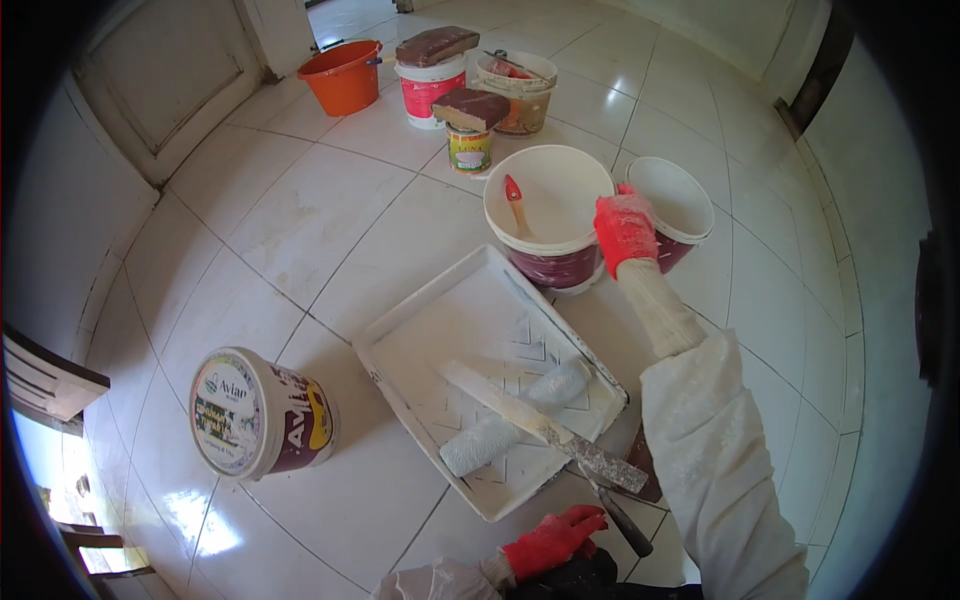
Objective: The person stirs paint in a small bucket using a wooden stick, pours a small amount into a paint tray containing a roller, and then uses a small brush to stir or distribute paint within the tray.
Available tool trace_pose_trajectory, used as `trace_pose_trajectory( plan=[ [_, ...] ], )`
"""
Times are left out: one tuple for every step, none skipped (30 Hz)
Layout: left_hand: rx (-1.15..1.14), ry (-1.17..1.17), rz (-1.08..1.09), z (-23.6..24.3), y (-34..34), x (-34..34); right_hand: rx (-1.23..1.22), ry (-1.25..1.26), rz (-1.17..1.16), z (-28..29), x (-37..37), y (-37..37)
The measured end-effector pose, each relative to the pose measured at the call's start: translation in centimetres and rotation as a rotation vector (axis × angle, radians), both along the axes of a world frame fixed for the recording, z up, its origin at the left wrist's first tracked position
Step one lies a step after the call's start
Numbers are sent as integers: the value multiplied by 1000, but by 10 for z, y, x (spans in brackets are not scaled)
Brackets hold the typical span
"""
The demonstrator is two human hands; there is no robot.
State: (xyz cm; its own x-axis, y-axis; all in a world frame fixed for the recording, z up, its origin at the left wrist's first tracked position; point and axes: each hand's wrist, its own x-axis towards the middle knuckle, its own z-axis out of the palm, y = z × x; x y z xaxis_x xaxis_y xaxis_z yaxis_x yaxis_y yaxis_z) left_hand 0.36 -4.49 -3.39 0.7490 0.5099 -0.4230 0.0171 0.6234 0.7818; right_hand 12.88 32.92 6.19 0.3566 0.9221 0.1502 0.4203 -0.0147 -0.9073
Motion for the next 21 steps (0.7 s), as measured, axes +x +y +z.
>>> trace_pose_trajectory(
  plan=[
    [-95,12,-2,7,4,3,-19,-65,0,12,7,-6],
    [-194,38,6,11,5,4,-53,-29,-35,25,6,-17],
    [-201,40,14,12,3,3,-59,-26,-27,27,10,-24],
    [-128,21,-10,16,1,7,10,-59,-3,36,28,-32],
    [-69,20,-10,18,-1,4,67,-71,44,43,25,-42],
    [-77,27,1,23,-2,-1,2,-27,20,52,20,-52],
    [-27,58,-12,30,-1,-5,-6,-32,20,63,18,-64],
    [25,82,-33,37,1,-8,-32,-20,20,75,19,-76],
    [19,72,-41,44,3,-9,-57,-8,19,84,21,-87],
    [-21,107,-57,51,6,-8,-63,-30,-15,92,25,-96],
    [-65,153,-65,57,8,-11,-67,-28,-15,100,25,-105],
    [-69,155,-67,64,9,-14,-92,-69,-9,108,25,-115],
    [-58,159,-60,71,10,-19,-112,-109,-1,112,25,-123],
    [-46,162,-54,77,11,-22,-112,-107,-1,111,28,-128],
    [-45,164,-54,81,11,-24,-39,-203,25,109,31,-133],
    [-49,185,-32,85,10,-26,35,-304,49,109,33,-140],
    [-53,205,-10,89,10,-28,36,-305,47,111,34,-147],
    [-52,204,-10,92,10,-31,55,-340,87,115,32,-155],
    [-41,214,2,95,11,-32,71,-376,125,118,32,-162],
    [-31,223,15,98,12,-34,69,-379,123,119,32,-168],
    [-33,221,13,102,13,-37,91,-431,125,121,32,-173]
  ],
)
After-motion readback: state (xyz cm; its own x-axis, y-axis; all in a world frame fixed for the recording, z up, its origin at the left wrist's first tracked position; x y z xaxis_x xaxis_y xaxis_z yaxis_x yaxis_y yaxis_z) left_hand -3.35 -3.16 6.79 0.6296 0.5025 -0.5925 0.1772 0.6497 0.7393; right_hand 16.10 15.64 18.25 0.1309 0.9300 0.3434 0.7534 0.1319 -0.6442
